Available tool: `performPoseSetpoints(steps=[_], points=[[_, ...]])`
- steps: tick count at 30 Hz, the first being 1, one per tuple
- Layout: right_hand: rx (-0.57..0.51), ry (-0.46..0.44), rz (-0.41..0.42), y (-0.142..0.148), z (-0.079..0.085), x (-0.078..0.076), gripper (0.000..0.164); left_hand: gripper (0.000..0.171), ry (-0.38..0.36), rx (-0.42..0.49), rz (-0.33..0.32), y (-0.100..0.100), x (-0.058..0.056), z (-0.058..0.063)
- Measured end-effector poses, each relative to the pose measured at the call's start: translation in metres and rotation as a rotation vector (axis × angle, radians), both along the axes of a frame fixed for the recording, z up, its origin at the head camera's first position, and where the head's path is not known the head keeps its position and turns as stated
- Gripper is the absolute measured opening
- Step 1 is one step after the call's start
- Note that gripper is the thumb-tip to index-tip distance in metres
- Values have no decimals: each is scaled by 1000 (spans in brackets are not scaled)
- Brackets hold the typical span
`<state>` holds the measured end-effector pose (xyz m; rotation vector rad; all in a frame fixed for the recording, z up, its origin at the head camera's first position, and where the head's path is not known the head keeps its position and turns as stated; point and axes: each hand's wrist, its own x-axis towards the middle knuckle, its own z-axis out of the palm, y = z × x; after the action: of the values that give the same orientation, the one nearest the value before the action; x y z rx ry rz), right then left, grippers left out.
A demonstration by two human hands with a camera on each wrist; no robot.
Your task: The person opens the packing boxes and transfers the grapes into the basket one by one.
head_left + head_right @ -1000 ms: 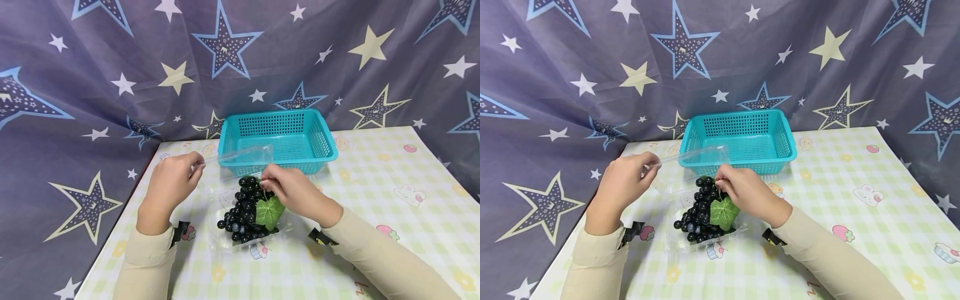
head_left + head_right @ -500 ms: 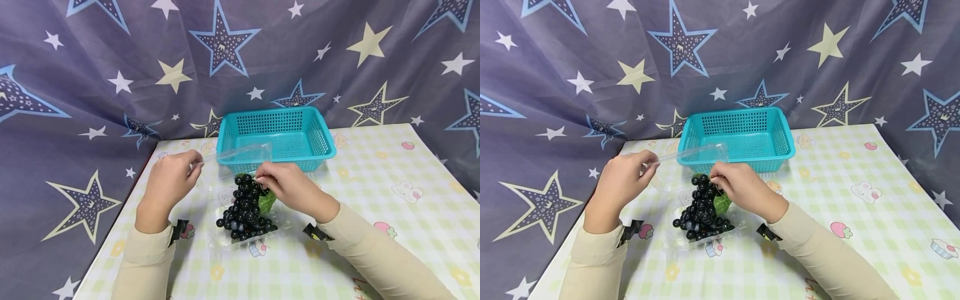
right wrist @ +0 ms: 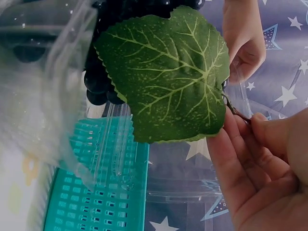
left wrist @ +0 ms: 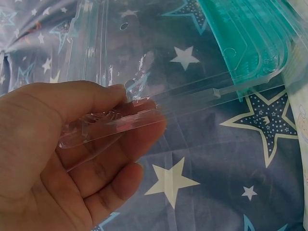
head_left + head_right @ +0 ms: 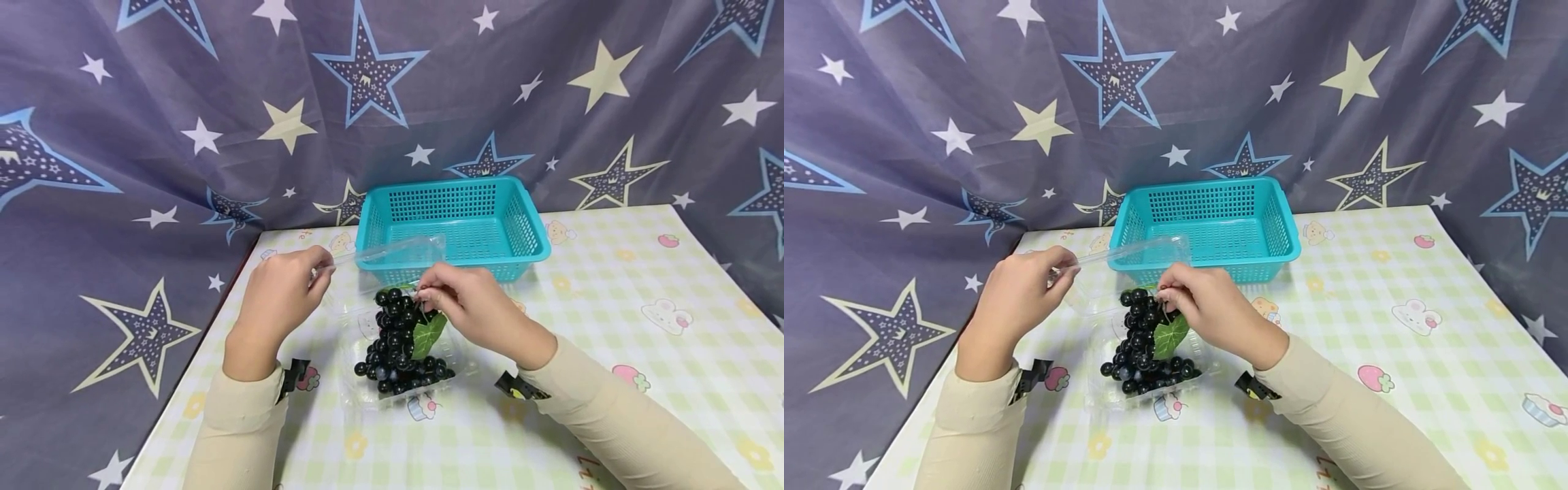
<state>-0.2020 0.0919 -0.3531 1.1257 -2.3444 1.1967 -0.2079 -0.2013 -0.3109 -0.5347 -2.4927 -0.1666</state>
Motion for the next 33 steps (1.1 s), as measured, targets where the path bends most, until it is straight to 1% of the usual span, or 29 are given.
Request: performPoseSetpoints(steps=[11,21,25,28,33], points=[[-60,27,-11,0,5,4,6,4,-4,2,4,-1,-1,-1],[-129,-9,-6,1,9,7,6,4,-7,2,1,0,-1,-1],[-188,-65,21,0,10,8,6,5,-4,1,-2,0,-1,-1],[-240,-124,45,1,10,9,7,5,-3,0,-3,0,-1,-1],[-308,-183,68,2,11,9,8,5,-2,-2,-4,0,-1,-1]])
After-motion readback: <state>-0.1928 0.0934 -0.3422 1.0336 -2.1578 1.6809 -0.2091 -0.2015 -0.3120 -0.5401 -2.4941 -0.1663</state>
